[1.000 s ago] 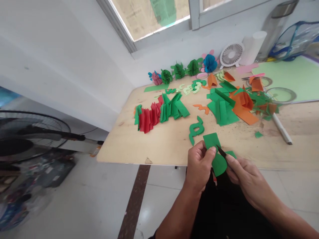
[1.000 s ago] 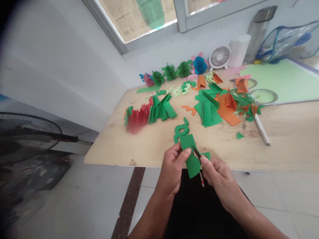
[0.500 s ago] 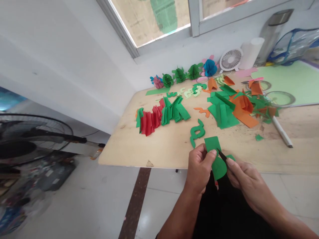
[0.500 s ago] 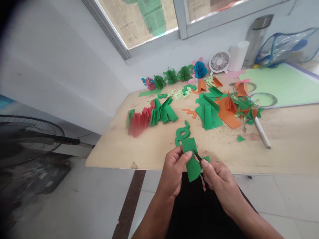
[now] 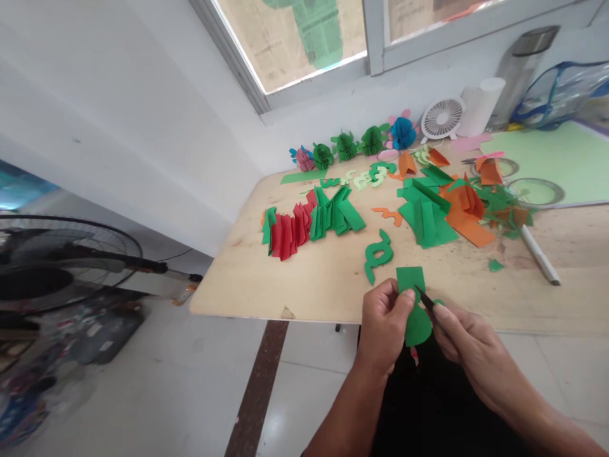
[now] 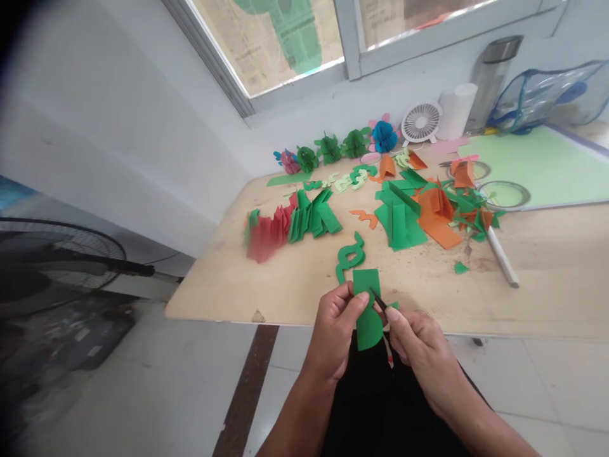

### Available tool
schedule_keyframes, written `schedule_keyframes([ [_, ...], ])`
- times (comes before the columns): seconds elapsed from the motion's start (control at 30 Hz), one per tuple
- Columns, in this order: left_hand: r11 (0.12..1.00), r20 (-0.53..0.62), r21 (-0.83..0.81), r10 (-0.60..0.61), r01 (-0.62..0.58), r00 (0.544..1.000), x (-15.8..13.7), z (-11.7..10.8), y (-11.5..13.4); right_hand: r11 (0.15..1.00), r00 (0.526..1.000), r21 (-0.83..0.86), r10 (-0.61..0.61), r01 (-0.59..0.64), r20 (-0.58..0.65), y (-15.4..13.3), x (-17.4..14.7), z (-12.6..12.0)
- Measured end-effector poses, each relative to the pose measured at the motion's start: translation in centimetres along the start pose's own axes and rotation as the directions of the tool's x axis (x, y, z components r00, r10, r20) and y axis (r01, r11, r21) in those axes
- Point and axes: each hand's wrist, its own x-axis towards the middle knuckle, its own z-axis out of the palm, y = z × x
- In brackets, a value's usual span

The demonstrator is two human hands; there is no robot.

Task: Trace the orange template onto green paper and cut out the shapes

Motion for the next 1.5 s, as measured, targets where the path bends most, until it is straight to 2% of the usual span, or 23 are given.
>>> schedule_keyframes([
  [0.3, 1.0, -0.006, -0.02, 0.005, -0.005, 1.0, -0.3, 0.1, 0.1, 0.999, 0.999, -0.028, -0.018, 0.017, -0.029, 0.0, 0.0, 0.3],
  [0.43, 0.997, -0.043, -0.067, 0.029, -0.032, 0.999, -0.2, 0.2, -0.1, 0.998, 0.999, -0.05, -0.026, 0.024, -0.039, 0.0, 0.0, 0.2],
  [0.73, 0.998, -0.029, -0.039, 0.038, -0.039, 0.999, -0.1, 0.4, -0.2, 0.998, 0.999, -0.058, -0.022, 0.019, -0.05, -0.5, 0.1, 0.3],
  [1.1, 0.996, -0.038, -0.065, 0.052, -0.054, 0.998, -0.3, 0.5, -0.5, 1.0, 0.998, -0.02, -0.022, 0.021, -0.052, -0.6, 0.0, 0.6],
  [1.27, 0.991, -0.079, -0.112, 0.066, -0.075, 0.995, -0.2, 0.5, -0.5, 0.998, 0.998, -0.056, -0.029, 0.026, -0.047, -0.6, -0.1, 0.6],
  [1.5, 0.995, -0.054, -0.065, 0.076, -0.08, 0.996, -0.4, 0.3, -0.6, 0.999, 0.999, -0.042, -0.02, 0.018, -0.046, -1.0, 0.0, 0.6],
])
